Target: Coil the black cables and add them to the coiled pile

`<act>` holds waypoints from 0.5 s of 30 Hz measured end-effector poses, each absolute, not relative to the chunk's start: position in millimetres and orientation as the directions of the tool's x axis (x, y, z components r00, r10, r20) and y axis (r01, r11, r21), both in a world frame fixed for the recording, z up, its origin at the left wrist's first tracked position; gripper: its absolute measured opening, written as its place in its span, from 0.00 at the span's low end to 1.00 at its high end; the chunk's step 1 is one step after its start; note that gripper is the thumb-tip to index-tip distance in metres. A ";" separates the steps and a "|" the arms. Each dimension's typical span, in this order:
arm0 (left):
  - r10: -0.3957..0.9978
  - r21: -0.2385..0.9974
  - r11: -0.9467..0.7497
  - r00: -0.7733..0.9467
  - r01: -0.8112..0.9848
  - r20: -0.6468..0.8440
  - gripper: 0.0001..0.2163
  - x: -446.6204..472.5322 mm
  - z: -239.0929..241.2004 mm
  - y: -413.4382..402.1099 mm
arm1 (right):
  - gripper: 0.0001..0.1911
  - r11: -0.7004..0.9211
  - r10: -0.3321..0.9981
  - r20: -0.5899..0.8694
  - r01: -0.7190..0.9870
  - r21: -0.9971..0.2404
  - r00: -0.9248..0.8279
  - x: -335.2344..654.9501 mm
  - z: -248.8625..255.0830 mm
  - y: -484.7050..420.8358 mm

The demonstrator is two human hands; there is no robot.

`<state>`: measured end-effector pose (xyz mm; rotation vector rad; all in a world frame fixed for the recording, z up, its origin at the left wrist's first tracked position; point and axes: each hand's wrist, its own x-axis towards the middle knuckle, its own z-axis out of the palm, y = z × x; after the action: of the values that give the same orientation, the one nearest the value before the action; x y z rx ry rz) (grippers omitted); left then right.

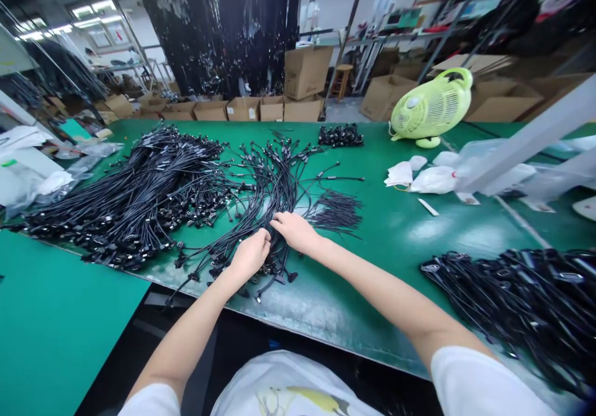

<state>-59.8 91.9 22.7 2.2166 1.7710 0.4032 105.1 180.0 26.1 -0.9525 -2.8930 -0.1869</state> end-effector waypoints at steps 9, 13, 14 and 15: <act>0.990 0.617 -0.095 0.139 0.781 -0.024 0.09 -67.1 13.4 83.1 | 0.11 0.834 0.531 0.136 0.544 0.091 -0.837 98.0 32.7 193.1; 0.983 0.713 -0.079 0.174 0.697 -0.061 0.06 -68.5 28.1 80.6 | 0.09 0.822 0.552 0.152 0.566 0.070 -0.820 113.5 25.8 188.2; 0.979 0.736 -0.091 0.196 0.671 -0.059 0.07 -70.1 36.7 77.2 | 0.09 0.816 0.559 0.173 0.576 0.060 -0.811 117.3 27.4 187.4; 0.976 0.773 -0.095 0.213 0.627 -0.053 0.08 -72.2 47.4 71.9 | 0.08 0.809 0.568 0.198 0.586 0.048 -0.799 120.2 30.9 187.3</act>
<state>-72.2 71.9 47.4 1.8058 1.4910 0.6475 120.2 187.3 30.9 -0.9072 -2.8201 -0.1589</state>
